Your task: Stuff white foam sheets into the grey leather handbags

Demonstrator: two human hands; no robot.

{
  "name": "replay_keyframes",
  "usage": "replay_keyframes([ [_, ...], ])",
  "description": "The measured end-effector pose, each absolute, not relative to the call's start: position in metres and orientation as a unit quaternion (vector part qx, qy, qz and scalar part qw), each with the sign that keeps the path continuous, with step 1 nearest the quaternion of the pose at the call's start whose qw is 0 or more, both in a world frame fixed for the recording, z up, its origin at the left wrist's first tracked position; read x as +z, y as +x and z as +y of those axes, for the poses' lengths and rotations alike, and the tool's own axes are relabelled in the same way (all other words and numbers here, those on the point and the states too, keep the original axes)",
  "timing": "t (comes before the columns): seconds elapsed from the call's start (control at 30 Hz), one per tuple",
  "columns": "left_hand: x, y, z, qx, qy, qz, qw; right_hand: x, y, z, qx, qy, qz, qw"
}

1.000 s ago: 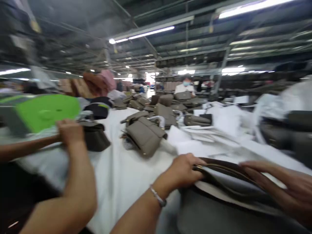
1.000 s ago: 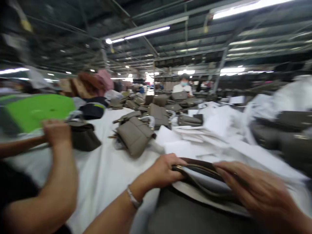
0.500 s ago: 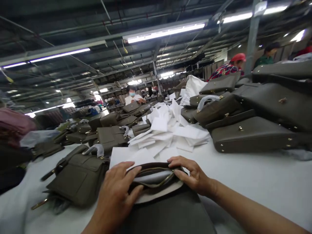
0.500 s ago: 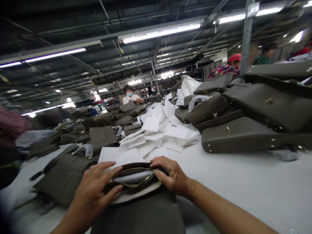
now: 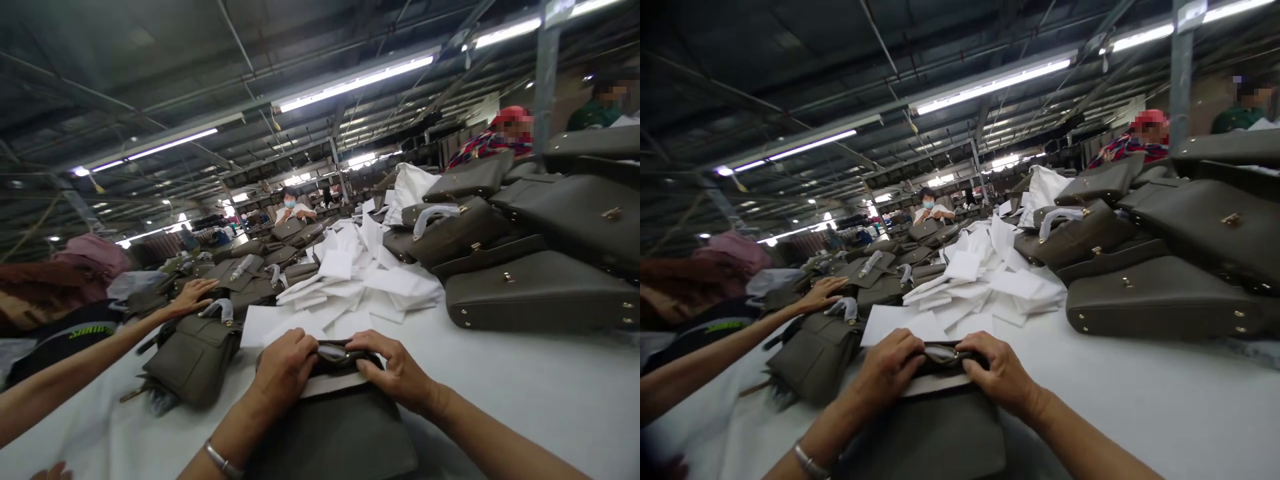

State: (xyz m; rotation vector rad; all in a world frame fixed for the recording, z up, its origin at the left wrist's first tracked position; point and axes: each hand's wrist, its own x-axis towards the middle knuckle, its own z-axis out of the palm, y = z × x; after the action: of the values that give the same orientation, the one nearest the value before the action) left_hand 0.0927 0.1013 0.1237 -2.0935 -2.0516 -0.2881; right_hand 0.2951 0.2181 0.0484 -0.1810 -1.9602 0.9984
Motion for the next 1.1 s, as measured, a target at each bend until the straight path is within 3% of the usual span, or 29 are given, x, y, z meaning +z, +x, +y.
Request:
replay_keyframes([
  [0.17,0.118,0.052,0.072,-0.296,-0.646,-0.703,0.019,0.051,0.291,0.224,0.433,-0.161,-0.769,0.442],
  [0.27,0.103,0.027,0.055,-0.368,-0.592,-0.717,-0.02,0.063,0.285,0.229,0.416,-0.228,-0.796,0.376],
  [0.4,0.09,0.014,0.053,-0.416,-0.557,-0.713,-0.092,0.089,0.275,0.226,0.307,-0.227,-0.897,0.224],
  [0.5,0.09,0.016,0.059,-0.425,-0.57,-0.692,-0.124,0.1,0.264,0.219,0.212,-0.224,-0.929,0.204],
  [0.73,0.083,0.013,0.065,-0.477,-0.552,-0.673,-0.121,0.107,0.245,0.236,0.26,-0.252,-0.92,0.15],
  [0.9,0.064,0.011,0.062,-0.537,-0.543,-0.634,-0.12,0.135,0.209,0.213,0.169,-0.211,-0.941,0.205],
  [1.0,0.057,0.013,0.062,-0.563,-0.554,-0.607,-0.086,0.143,0.165,0.183,0.09,-0.13,-0.98,0.123],
  [1.1,0.051,0.014,0.066,-0.577,-0.552,-0.6,-0.049,0.136,0.13,0.17,0.067,-0.146,-0.986,0.052],
])
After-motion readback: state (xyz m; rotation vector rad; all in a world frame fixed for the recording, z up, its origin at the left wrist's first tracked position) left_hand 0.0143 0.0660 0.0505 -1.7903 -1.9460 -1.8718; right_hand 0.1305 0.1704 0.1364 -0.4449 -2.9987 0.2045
